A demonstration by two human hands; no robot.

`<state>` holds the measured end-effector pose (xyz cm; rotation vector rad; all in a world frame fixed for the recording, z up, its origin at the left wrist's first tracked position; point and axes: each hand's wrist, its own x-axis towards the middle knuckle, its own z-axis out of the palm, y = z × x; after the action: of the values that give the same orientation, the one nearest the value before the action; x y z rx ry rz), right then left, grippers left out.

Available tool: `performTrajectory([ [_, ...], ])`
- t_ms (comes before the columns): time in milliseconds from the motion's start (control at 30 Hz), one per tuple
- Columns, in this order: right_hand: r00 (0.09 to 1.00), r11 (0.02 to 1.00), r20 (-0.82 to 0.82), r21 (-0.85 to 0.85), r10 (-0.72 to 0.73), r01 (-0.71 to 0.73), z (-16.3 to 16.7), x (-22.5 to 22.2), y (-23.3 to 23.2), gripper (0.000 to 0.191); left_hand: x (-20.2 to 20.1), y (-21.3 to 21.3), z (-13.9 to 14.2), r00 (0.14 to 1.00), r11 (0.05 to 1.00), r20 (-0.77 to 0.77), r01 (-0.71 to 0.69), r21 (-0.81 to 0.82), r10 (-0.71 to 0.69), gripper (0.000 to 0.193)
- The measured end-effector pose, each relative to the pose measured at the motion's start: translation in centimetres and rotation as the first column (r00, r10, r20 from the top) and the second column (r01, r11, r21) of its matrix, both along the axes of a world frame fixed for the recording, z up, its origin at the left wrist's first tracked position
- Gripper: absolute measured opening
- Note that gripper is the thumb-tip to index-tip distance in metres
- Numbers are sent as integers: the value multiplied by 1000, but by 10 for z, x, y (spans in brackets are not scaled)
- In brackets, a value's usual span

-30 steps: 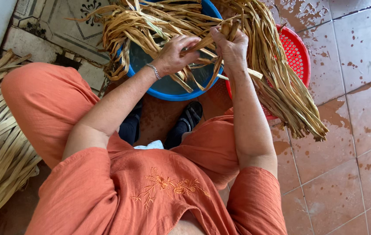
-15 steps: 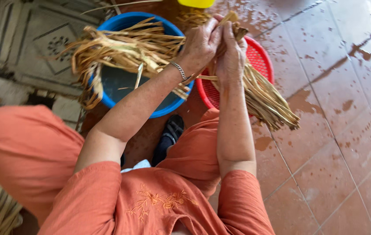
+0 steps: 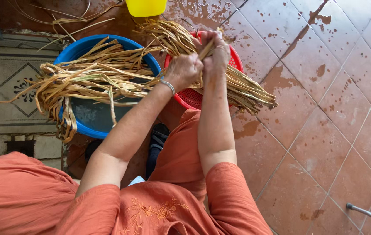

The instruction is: The person sits on the floor and prepares dried palm leaf strips. They take bundles of dry leaves, dip them into a blue basin of water, pull and run each strip between their hands to straighten and soften it, and place the worked strips into a red colander.

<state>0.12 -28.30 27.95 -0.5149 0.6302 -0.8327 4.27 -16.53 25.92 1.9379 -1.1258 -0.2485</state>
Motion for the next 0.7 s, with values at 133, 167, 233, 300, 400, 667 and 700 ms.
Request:
performTrajectory([
  [133,999,999,11,25,38,-38,-18,-2,-34,17,-17,11,-23,996,985,91,-2,-171,18,25],
  [167,1000,999,15,36,3,-4,-22,-4,-44,18,-21,14,-29,996,991,91,17,-133,-5,25],
  [233,997,997,42,56,-61,58,-28,-9,-59,23,-24,23,-39,993,997,109,51,-56,-45,26],
  [300,996,992,19,86,-89,87,-30,-16,-72,25,-31,33,-47,987,994,142,86,-66,-76,25],
  [400,983,985,-76,22,-168,171,-35,-26,-84,25,-43,54,-54,980,987,167,123,-101,-105,23],
  [667,965,971,-121,31,-232,237,-47,-33,-91,26,-40,132,-61,964,980,197,192,-52,-178,21],
  [700,970,974,-99,19,-222,225,-48,-34,-92,26,-38,139,-61,962,976,200,205,-70,-188,20],
])
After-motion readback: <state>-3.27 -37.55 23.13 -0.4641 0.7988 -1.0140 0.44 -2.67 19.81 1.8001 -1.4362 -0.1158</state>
